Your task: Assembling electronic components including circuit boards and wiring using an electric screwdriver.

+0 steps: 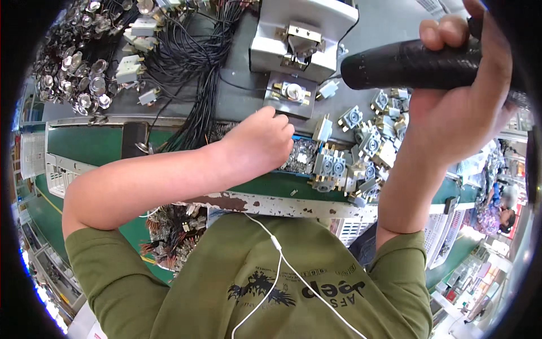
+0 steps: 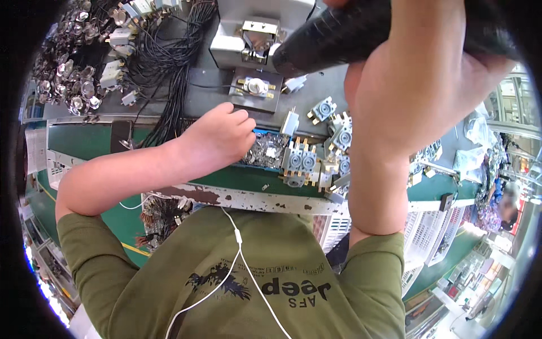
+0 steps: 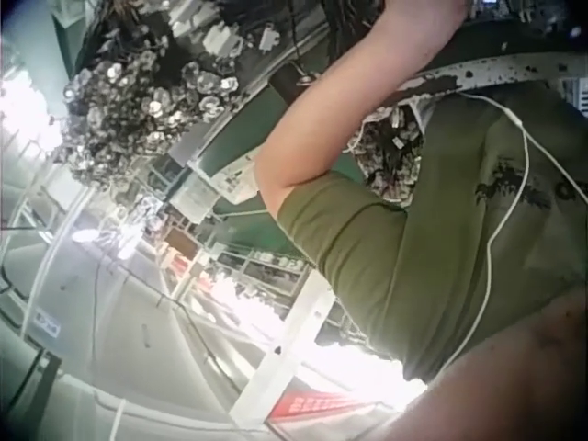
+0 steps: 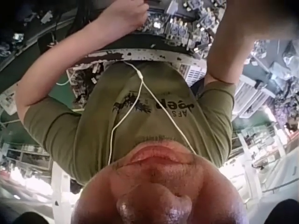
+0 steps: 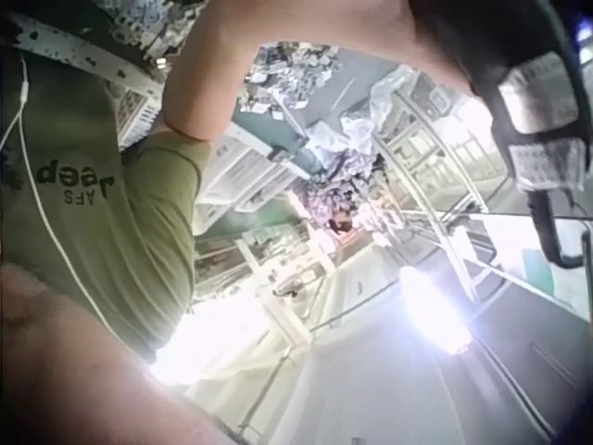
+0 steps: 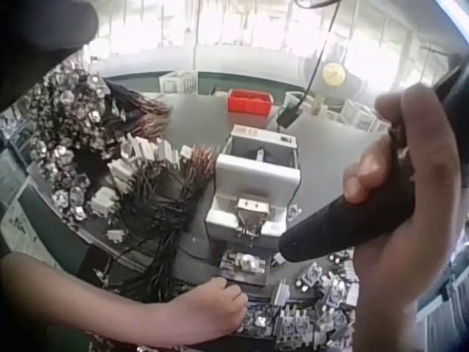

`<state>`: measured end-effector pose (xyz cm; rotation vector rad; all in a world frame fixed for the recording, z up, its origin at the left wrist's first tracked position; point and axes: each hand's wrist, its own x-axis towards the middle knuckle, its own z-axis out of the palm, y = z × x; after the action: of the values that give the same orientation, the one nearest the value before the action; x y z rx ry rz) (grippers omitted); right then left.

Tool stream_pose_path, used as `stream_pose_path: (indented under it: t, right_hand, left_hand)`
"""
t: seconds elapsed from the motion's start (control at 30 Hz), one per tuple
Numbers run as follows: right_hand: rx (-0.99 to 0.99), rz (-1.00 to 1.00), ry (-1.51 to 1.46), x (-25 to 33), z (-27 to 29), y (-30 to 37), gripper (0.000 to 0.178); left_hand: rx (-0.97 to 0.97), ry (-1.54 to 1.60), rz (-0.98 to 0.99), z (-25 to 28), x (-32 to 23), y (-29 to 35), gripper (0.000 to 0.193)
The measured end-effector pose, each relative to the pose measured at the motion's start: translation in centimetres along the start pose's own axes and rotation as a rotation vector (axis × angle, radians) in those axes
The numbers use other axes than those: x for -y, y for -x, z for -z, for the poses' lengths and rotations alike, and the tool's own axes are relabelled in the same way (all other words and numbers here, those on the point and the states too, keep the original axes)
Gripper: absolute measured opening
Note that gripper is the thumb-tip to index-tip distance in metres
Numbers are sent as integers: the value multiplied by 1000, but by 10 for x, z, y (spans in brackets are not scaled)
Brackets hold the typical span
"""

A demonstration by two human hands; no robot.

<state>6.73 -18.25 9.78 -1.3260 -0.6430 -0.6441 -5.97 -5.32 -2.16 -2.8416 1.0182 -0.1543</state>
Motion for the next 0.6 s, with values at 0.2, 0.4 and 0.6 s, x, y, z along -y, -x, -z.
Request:
stream_pose_path:
  t: [0.2, 0.4, 0.6]
  right_hand:
    - [-40, 74, -84, -4, -18, -8, 26]
    - [68, -107, -1325, -53, -49, -3, 17]
    - [296, -110, -1074, -59, -47, -8, 20]
  left_hand:
    - [26, 195, 67, 10, 6, -1, 12]
    - [9, 366, 60, 12, 15, -2, 10]
    - [42, 609, 133, 24, 18, -4, 18]
